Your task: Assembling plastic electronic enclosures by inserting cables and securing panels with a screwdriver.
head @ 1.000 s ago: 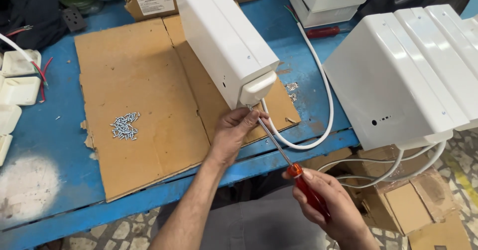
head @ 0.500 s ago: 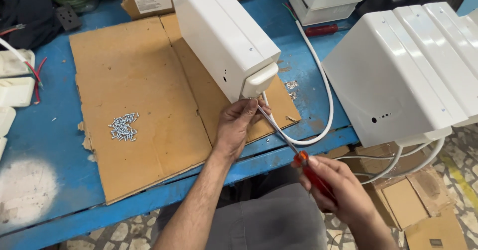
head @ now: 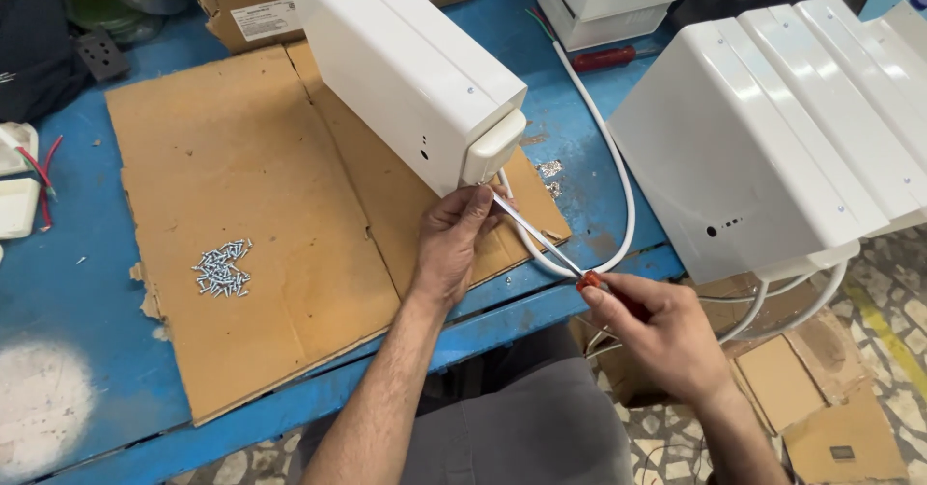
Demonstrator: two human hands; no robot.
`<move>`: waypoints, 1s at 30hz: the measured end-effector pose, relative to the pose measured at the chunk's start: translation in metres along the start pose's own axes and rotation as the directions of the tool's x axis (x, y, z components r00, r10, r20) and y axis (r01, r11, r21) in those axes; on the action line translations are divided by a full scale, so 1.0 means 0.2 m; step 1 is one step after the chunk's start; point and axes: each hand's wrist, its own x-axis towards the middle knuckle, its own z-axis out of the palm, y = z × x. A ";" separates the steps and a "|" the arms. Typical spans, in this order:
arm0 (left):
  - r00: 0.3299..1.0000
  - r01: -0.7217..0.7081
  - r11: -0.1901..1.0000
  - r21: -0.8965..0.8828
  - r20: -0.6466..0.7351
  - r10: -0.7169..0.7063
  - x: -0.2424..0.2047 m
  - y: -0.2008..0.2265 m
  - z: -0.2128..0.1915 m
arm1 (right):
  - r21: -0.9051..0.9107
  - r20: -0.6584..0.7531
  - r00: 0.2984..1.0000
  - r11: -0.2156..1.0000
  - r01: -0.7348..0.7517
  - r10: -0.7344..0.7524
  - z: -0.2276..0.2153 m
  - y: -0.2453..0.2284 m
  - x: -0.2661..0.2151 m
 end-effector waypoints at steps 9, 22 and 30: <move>1.000 -0.005 0.998 -0.064 0.025 0.007 -0.02 0.01 -0.01 | 0.313 0.473 0.787 0.760 -0.570 0.396 -0.03 -0.02 0.05; 1.000 -0.010 0.992 -0.129 -0.001 0.010 -0.01 -0.05 -0.04 | 0.386 0.378 0.843 0.762 -0.520 0.384 -0.04 0.07 0.07; 1.000 0.002 0.991 -0.134 -0.016 -0.005 -0.03 -0.02 -0.04 | 0.336 0.348 0.930 0.910 -0.243 0.120 -0.05 -0.01 0.04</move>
